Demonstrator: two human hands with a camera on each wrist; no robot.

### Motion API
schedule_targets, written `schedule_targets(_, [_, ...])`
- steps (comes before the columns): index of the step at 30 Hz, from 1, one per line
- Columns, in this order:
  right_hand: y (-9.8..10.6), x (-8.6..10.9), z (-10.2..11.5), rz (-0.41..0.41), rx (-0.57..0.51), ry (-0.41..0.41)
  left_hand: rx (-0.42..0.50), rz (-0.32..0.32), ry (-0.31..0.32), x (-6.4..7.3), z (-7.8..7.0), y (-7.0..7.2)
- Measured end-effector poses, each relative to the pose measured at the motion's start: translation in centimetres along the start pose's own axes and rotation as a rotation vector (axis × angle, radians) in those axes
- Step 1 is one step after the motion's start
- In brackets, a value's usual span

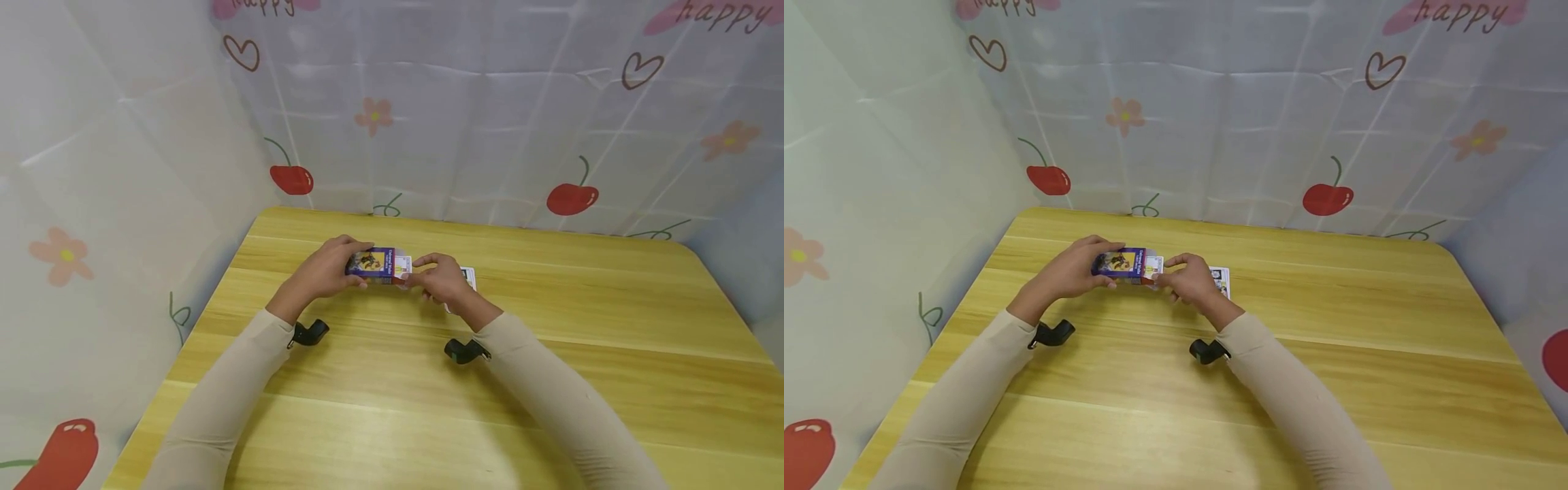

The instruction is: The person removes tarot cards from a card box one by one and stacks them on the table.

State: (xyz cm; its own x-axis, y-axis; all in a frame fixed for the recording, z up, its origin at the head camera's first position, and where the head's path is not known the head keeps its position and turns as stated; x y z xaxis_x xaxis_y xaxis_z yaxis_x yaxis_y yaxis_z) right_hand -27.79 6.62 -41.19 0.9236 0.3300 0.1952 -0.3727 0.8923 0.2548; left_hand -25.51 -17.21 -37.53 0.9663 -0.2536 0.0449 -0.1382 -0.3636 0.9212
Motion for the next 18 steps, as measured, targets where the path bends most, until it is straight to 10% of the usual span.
schedule_targets(18, [2.9, 0.6, -0.7, -0.21, -0.042, 0.079, 0.007, -0.019, 0.022, 0.1, 0.3, 0.6])
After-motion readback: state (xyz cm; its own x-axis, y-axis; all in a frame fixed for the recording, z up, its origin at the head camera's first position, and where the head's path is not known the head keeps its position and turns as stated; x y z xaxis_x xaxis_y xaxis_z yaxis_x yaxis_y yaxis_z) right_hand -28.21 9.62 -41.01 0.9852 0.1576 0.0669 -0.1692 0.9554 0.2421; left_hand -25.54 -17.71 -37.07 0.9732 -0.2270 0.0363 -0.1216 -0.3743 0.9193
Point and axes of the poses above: each hand's wrist, its own x-axis away from the middle knuckle, its own y-axis out of the back of the hand, z = x × y, the point moved 1 cm from there along -x, towards the middle knuckle, and after that the axes turned 7 degrees about y, right-handed, at the moved point
